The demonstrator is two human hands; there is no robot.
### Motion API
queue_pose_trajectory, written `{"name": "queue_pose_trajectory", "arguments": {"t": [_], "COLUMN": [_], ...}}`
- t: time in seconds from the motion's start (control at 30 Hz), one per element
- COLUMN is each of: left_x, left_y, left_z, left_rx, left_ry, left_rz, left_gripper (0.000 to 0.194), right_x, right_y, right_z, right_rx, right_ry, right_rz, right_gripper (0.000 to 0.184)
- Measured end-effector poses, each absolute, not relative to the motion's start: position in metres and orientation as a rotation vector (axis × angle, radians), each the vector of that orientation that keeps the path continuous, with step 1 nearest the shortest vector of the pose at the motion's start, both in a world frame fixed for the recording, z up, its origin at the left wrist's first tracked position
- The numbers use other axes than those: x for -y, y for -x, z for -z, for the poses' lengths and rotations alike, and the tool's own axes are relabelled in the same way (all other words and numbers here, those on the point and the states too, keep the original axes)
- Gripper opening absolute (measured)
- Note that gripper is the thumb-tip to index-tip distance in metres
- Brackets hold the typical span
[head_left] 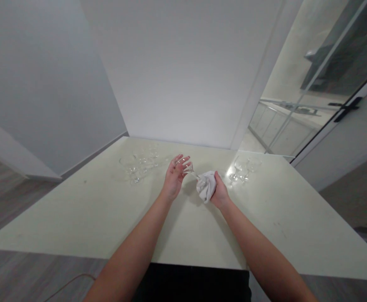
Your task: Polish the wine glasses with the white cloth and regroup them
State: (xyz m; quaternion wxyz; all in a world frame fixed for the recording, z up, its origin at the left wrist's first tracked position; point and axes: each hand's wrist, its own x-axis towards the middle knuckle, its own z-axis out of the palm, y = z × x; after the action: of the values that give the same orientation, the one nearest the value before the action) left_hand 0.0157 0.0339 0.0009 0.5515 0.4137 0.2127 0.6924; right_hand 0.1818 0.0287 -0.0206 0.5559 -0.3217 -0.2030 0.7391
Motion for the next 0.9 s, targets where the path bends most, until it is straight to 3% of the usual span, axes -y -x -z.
{"name": "queue_pose_trajectory", "arguments": {"t": [0.1, 0.2, 0.3, 0.43, 0.6, 0.9], "left_x": [-0.031, -0.021, -0.009, -0.003, -0.002, 0.003], "left_y": [-0.020, -0.030, -0.038, -0.040, -0.037, -0.044], "left_z": [0.000, -0.002, -0.007, -0.011, -0.012, -0.027], "left_rx": [-0.537, -0.569, -0.658, -0.750, -0.755, -0.814], "left_ry": [-1.200, -1.479, -1.763, -1.963, -1.882, -1.514], "left_rz": [-1.591, -1.481, -1.431, -1.437, -1.468, -1.809], "left_gripper": [0.060, 0.066, 0.067, 0.067, 0.070, 0.070], "right_x": [-0.027, -0.024, -0.023, -0.028, -0.034, -0.030], "right_y": [-0.180, -0.177, -0.174, -0.173, -0.174, -0.170], "right_z": [0.020, 0.023, 0.031, 0.045, 0.048, 0.048], "right_rx": [0.493, 0.560, 0.674, 0.866, 1.038, 1.107], "right_ry": [0.680, 0.668, 0.722, 0.779, 0.843, 0.959], "right_rz": [-1.871, -1.912, -1.784, -1.523, -1.262, -1.398], "right_gripper": [0.050, 0.040, 0.022, 0.028, 0.030, 0.044]}}
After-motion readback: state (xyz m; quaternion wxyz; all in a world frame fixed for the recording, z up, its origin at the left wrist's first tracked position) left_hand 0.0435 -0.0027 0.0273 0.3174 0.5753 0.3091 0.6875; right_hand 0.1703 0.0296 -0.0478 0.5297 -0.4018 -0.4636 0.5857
